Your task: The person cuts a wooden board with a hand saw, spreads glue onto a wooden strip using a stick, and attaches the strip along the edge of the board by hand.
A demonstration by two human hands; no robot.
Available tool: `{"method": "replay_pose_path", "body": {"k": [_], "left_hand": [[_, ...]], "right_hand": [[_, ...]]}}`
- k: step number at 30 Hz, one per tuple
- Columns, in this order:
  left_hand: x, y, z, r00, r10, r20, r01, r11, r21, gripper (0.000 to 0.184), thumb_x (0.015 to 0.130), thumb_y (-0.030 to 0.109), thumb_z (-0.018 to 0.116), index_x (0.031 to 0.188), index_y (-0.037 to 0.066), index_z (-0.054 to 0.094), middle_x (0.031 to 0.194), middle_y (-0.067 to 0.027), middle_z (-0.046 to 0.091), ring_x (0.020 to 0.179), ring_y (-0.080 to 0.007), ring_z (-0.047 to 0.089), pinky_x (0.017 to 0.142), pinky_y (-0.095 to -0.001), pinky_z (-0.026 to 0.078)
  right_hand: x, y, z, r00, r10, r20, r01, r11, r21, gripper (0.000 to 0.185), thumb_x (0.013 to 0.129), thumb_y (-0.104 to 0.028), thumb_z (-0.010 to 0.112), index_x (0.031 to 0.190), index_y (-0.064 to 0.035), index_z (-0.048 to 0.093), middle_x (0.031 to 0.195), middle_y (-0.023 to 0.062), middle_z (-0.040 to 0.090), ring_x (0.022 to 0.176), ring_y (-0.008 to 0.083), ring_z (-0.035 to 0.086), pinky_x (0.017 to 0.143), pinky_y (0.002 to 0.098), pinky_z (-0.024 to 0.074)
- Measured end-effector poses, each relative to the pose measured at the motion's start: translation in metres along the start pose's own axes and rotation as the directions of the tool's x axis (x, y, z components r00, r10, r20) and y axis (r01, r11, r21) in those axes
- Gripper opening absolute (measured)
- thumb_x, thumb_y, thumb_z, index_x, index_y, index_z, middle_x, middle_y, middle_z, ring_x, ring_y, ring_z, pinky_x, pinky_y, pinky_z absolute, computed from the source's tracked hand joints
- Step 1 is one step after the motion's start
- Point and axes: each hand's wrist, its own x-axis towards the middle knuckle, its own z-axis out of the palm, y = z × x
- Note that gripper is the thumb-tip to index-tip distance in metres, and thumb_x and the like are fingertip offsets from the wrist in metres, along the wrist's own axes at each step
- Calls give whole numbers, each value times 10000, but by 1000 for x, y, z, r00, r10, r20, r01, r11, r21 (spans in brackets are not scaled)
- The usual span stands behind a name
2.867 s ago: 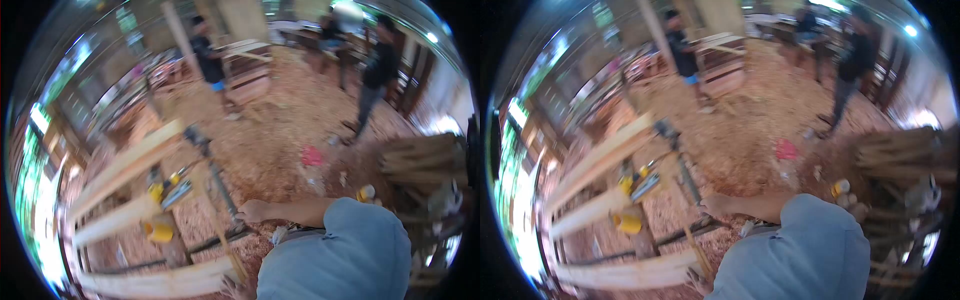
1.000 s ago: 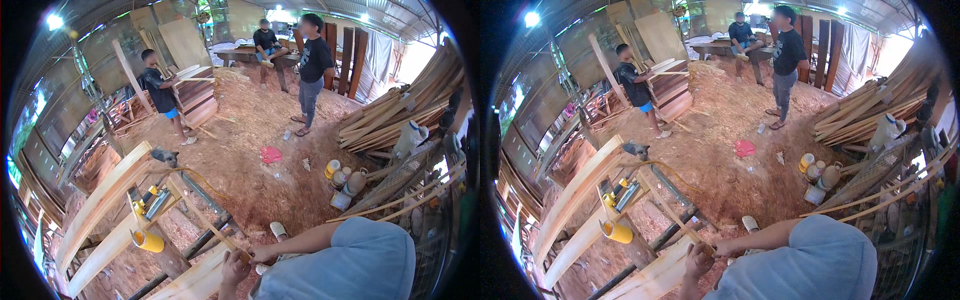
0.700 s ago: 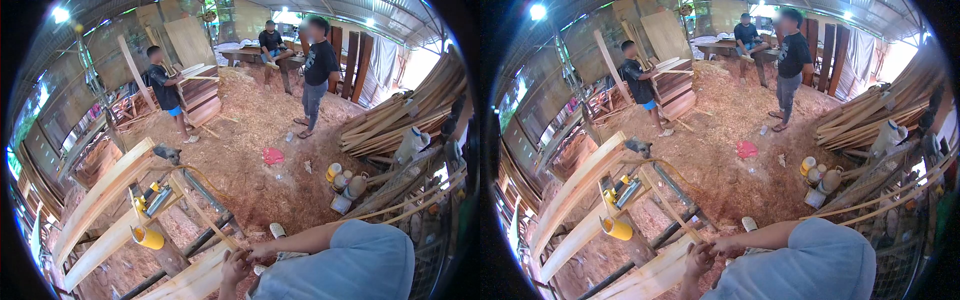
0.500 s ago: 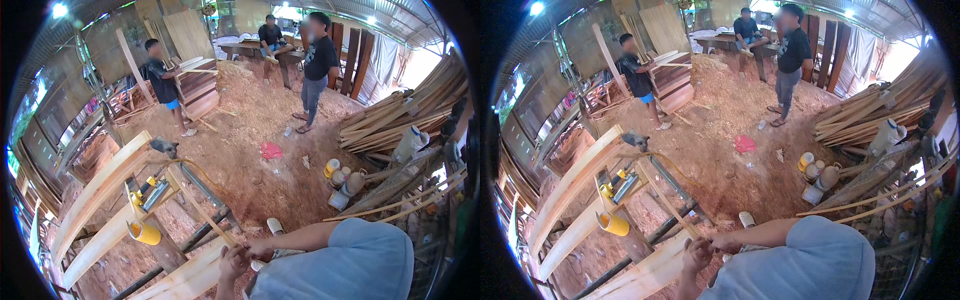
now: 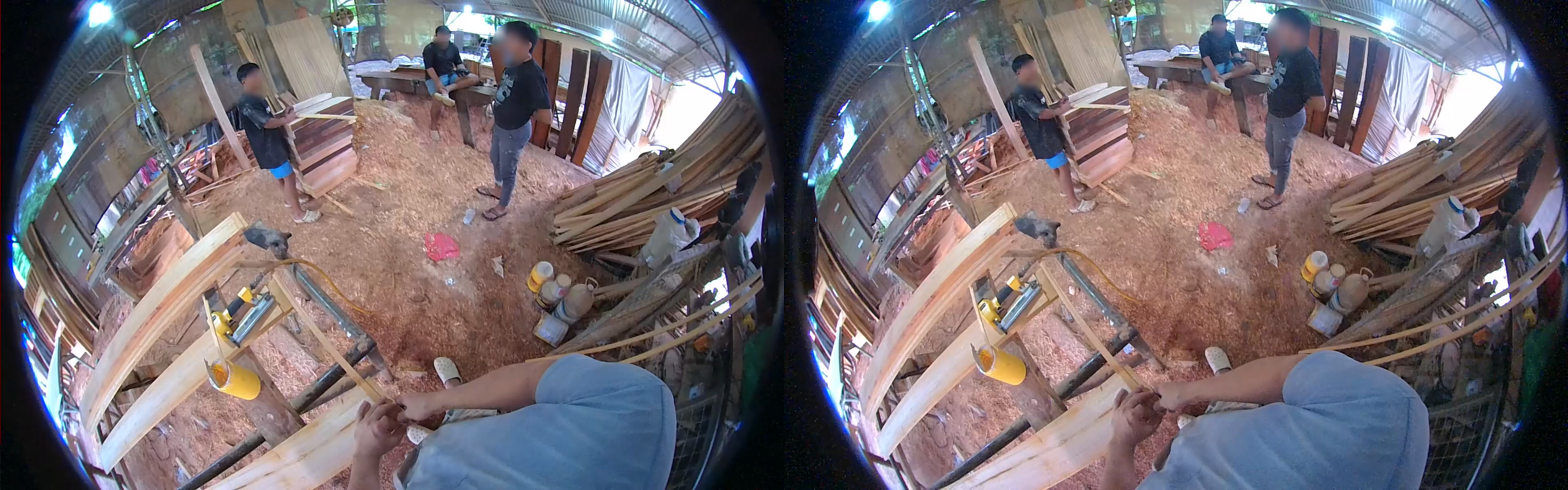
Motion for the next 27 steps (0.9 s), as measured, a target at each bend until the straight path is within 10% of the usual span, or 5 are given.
{"method": "replay_pose_path", "body": {"k": [9,27], "left_hand": [[-3,-2,0,999,7,49,-8,999,31,299,679,266,850,946,162,765,1164,3,700,1236,-226,605,1082,-537,408],[2,6,-8,999,-4,52,3,1000,25,310,667,233,840,961,173,760,1151,18,682,1218,-188,604,1076,-518,404]], "right_hand": [[-6,4,0,970,-241,-19,241,970,7,411,904,-281,669,1183,20,641,923,179,711,815,226,709,643,368,558],[4,14,3,987,-112,113,64,928,366,297,899,-172,721,1139,-25,628,809,46,632,649,131,581,513,303,472]]}}
